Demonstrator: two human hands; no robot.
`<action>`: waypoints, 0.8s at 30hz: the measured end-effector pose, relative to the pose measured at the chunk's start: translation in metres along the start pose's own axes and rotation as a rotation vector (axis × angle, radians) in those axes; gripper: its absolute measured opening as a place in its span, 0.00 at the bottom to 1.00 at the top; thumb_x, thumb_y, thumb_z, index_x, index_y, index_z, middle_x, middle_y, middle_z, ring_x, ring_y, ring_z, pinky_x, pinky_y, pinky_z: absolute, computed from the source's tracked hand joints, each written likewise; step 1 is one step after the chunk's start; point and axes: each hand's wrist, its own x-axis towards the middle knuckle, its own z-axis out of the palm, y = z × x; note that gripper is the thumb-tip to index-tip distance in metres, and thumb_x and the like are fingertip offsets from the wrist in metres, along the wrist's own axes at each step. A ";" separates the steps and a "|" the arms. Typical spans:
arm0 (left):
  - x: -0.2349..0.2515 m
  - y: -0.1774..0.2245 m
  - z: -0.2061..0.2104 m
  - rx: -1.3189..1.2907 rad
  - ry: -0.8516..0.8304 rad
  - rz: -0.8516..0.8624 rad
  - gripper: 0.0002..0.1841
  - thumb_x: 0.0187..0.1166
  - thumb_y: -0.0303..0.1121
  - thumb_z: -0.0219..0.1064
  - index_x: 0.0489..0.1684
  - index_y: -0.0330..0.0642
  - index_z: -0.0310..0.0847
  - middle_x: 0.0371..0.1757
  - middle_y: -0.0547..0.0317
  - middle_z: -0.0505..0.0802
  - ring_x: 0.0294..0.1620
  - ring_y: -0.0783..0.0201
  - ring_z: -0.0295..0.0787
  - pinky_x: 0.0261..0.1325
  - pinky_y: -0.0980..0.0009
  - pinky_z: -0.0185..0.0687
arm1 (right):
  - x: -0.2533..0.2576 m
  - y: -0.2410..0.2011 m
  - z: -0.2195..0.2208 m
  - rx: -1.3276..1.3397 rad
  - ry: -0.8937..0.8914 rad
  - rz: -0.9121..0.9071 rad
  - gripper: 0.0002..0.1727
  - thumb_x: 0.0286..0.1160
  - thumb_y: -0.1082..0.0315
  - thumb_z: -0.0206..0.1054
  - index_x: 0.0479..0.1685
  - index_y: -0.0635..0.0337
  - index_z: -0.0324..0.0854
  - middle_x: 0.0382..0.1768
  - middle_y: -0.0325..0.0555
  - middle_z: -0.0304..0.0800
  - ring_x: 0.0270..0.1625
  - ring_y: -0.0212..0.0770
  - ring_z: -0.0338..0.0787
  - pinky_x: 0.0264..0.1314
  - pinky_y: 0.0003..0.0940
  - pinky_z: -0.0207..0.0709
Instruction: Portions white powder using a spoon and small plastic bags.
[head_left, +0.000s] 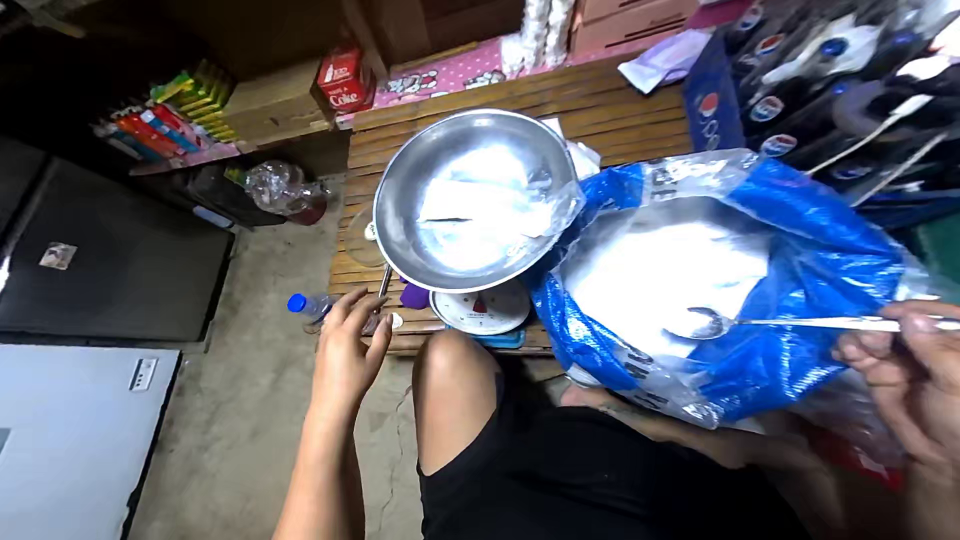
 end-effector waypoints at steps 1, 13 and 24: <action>0.010 0.017 -0.001 -0.038 0.044 0.044 0.19 0.84 0.43 0.64 0.65 0.42 0.88 0.76 0.44 0.83 0.74 0.46 0.81 0.72 0.44 0.78 | -0.001 -0.001 0.002 0.011 0.007 -0.010 0.10 0.91 0.64 0.50 0.52 0.44 0.78 0.29 0.21 0.89 0.30 0.22 0.88 0.41 0.19 0.85; 0.068 0.099 0.010 -0.067 0.133 0.206 0.16 0.81 0.47 0.68 0.46 0.43 0.92 0.54 0.46 0.90 0.52 0.48 0.87 0.51 0.46 0.83 | -0.016 -0.028 0.031 0.149 0.195 0.022 0.15 0.93 0.68 0.40 0.50 0.48 0.75 0.28 0.26 0.86 0.30 0.25 0.87 0.42 0.21 0.85; 0.089 0.044 0.006 -0.315 0.159 -0.189 0.21 0.91 0.46 0.56 0.73 0.43 0.77 0.46 0.42 0.91 0.35 0.50 0.87 0.41 0.50 0.83 | -0.016 -0.020 0.023 0.199 0.188 0.096 0.16 0.94 0.66 0.40 0.47 0.48 0.76 0.25 0.28 0.87 0.29 0.26 0.88 0.41 0.22 0.86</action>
